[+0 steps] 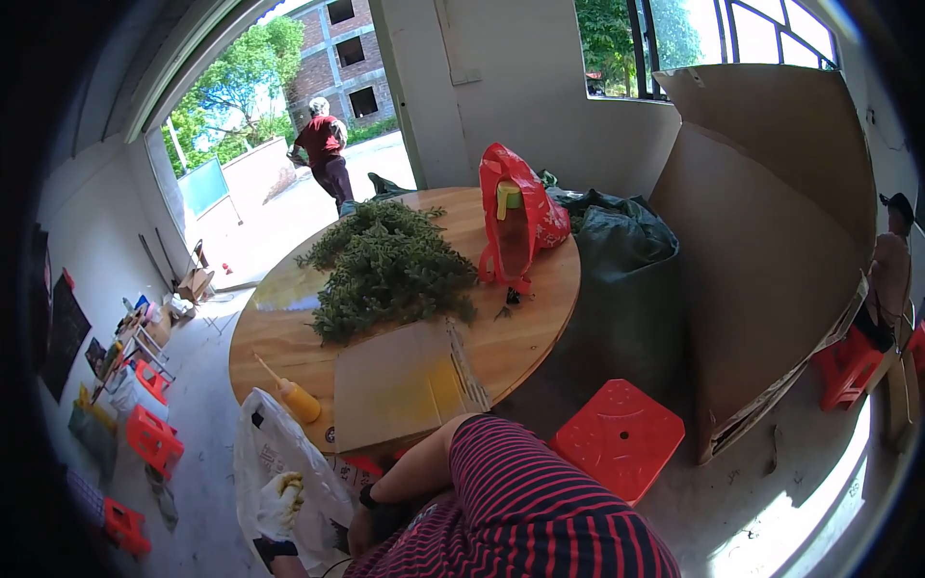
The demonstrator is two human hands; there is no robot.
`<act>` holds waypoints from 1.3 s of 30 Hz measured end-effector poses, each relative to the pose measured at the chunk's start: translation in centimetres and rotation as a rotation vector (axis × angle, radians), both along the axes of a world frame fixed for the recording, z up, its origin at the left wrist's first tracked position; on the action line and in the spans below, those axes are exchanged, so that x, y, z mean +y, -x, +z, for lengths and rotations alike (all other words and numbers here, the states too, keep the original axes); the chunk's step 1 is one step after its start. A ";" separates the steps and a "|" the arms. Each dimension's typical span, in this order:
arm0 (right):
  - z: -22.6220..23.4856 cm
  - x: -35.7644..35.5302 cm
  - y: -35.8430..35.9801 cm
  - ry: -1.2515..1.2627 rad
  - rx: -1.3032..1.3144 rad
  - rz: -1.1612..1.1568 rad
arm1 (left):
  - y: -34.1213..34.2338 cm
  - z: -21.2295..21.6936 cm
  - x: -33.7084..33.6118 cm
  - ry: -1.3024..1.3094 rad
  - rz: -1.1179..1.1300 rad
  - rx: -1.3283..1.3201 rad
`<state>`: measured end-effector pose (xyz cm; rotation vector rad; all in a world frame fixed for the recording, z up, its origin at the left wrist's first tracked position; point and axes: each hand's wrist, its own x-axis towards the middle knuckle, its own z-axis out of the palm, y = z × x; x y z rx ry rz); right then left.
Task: The person picks up a plastic branch from a bag, places it on a cardboard sheet, and applies liquid from a squeeze bottle. After repeating this process with several branches, the person places the glued branches back into the bag.
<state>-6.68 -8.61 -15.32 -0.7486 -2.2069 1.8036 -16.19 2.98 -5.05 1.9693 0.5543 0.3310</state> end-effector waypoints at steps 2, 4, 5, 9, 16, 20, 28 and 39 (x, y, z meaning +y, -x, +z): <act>-4.5 1.3 1.5 0.112 0.074 0.032 | 0.5 -0.4 -0.3 0.029 0.008 0.001; -8.0 2.5 2.4 0.295 0.216 0.099 | 0.3 0.1 -0.8 0.047 0.028 -0.007; -8.7 3.0 2.4 0.300 0.215 0.100 | 0.3 -0.1 -0.7 0.051 0.029 -0.007; -9.0 4.5 3.0 0.616 0.138 0.156 | 2.3 -1.6 0.6 0.067 0.019 0.023; -14.4 9.6 2.0 -0.406 -0.085 0.642 | 0.1 2.0 -1.1 0.017 -0.007 0.001; 1.3 3.3 1.2 0.165 -0.147 0.399 | 4.8 -3.2 1.3 0.114 0.073 0.020; 6.1 0.9 -5.3 0.339 -0.320 -0.087 | 5.0 -4.3 2.4 0.166 0.005 0.086; 0.6 -4.4 -7.9 0.224 -0.138 -0.265 | 10.5 -5.7 2.3 0.222 0.122 0.077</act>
